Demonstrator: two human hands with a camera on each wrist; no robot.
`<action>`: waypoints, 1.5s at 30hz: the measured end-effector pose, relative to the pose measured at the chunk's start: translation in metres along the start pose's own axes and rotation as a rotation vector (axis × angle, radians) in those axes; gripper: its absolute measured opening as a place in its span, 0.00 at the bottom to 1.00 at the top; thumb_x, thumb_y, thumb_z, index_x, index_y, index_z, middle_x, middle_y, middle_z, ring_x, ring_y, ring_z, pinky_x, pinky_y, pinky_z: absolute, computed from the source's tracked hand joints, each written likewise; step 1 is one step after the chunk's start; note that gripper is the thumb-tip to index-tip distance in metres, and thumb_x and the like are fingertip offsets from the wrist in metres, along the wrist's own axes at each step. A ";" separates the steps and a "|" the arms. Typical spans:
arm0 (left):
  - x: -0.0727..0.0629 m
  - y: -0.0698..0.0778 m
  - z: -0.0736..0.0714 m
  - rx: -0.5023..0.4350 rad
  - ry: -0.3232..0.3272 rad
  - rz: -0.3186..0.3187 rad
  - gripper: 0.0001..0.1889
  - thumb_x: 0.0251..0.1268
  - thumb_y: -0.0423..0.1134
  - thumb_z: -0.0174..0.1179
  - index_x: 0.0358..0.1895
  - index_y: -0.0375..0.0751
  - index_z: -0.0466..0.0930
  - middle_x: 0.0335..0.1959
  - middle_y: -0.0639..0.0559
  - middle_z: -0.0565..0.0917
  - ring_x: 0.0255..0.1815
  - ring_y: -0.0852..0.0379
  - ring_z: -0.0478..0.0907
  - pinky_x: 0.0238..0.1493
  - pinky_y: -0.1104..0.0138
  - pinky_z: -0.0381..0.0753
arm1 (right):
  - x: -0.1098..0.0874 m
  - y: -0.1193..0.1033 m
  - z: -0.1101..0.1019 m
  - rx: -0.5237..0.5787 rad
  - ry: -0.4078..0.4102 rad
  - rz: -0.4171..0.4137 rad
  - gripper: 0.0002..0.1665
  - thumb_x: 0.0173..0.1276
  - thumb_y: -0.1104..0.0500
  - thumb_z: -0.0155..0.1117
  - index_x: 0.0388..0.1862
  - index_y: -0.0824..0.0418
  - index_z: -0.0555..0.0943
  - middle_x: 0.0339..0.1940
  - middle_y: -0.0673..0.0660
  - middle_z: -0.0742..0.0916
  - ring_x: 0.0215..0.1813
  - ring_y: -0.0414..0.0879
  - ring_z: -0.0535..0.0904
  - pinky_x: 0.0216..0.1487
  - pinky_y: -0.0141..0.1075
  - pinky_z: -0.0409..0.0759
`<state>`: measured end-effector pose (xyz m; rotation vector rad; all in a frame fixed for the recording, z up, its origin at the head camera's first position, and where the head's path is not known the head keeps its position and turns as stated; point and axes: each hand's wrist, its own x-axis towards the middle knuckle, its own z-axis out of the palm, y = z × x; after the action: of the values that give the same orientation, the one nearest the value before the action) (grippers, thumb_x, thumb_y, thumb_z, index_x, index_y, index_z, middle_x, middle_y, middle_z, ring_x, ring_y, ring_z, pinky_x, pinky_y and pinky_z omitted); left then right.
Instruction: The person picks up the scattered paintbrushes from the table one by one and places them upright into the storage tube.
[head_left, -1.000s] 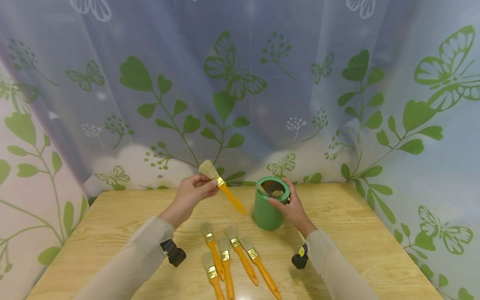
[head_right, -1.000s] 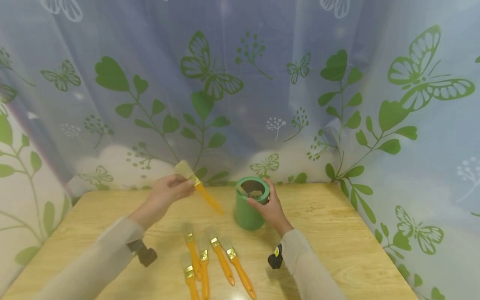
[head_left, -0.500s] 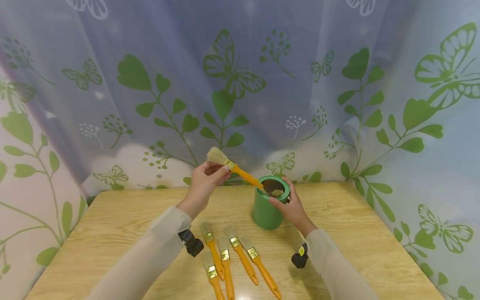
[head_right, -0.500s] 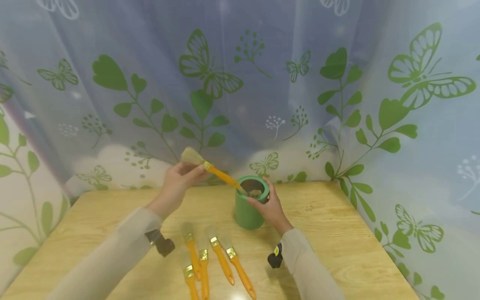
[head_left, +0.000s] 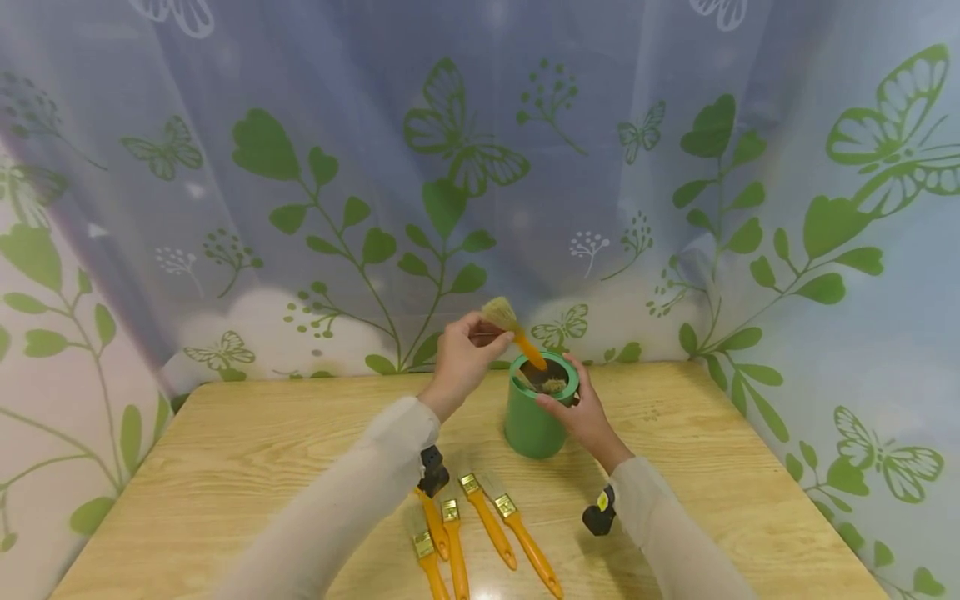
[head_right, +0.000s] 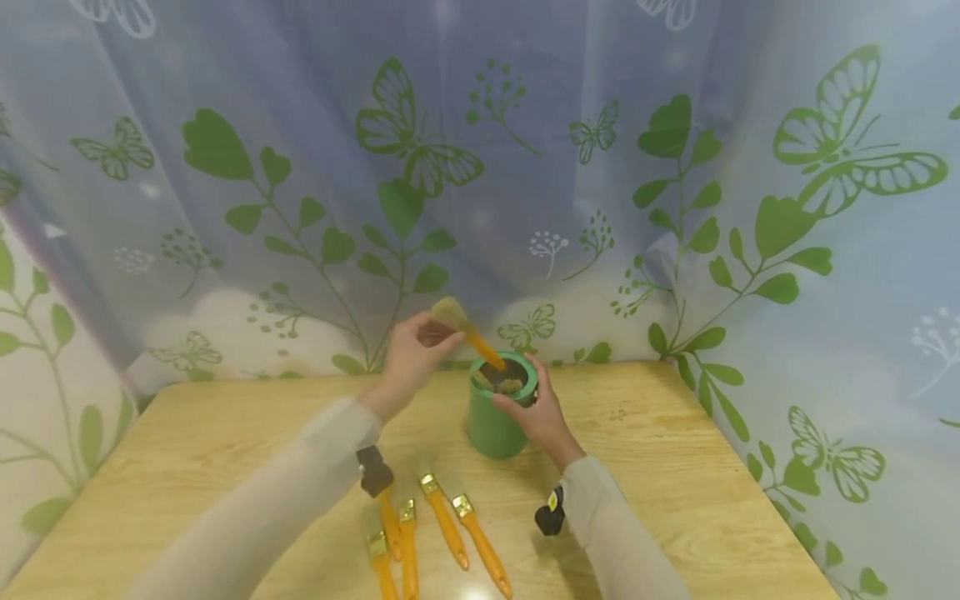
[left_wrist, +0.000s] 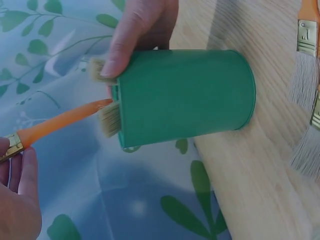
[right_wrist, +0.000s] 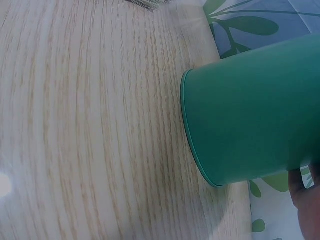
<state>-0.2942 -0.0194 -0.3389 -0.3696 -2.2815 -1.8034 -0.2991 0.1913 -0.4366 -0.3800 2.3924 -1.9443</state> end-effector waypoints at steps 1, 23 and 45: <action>0.001 -0.002 0.003 0.011 -0.004 -0.005 0.09 0.63 0.39 0.65 0.43 0.40 0.81 0.43 0.46 0.84 0.46 0.51 0.83 0.47 0.61 0.83 | 0.000 0.000 0.000 -0.001 0.002 -0.001 0.48 0.69 0.55 0.62 0.78 0.50 0.43 0.74 0.64 0.59 0.70 0.62 0.62 0.65 0.55 0.69; -0.002 -0.045 0.008 0.104 -0.055 -0.037 0.13 0.62 0.37 0.65 0.50 0.40 0.82 0.45 0.47 0.84 0.45 0.52 0.82 0.45 0.64 0.83 | 0.011 0.026 -0.003 0.008 0.026 -0.003 0.50 0.68 0.54 0.63 0.78 0.45 0.43 0.74 0.63 0.59 0.71 0.61 0.61 0.65 0.57 0.67; -0.068 -0.093 -0.078 0.096 -0.127 -0.361 0.15 0.63 0.35 0.63 0.49 0.30 0.80 0.43 0.44 0.84 0.42 0.53 0.82 0.49 0.57 0.83 | 0.004 0.009 0.000 -0.008 0.019 -0.012 0.49 0.68 0.54 0.62 0.78 0.48 0.43 0.74 0.65 0.58 0.71 0.63 0.60 0.65 0.59 0.67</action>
<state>-0.2588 -0.1199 -0.4283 -0.0569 -2.6524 -1.8618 -0.3042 0.1918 -0.4451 -0.3796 2.4155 -1.9527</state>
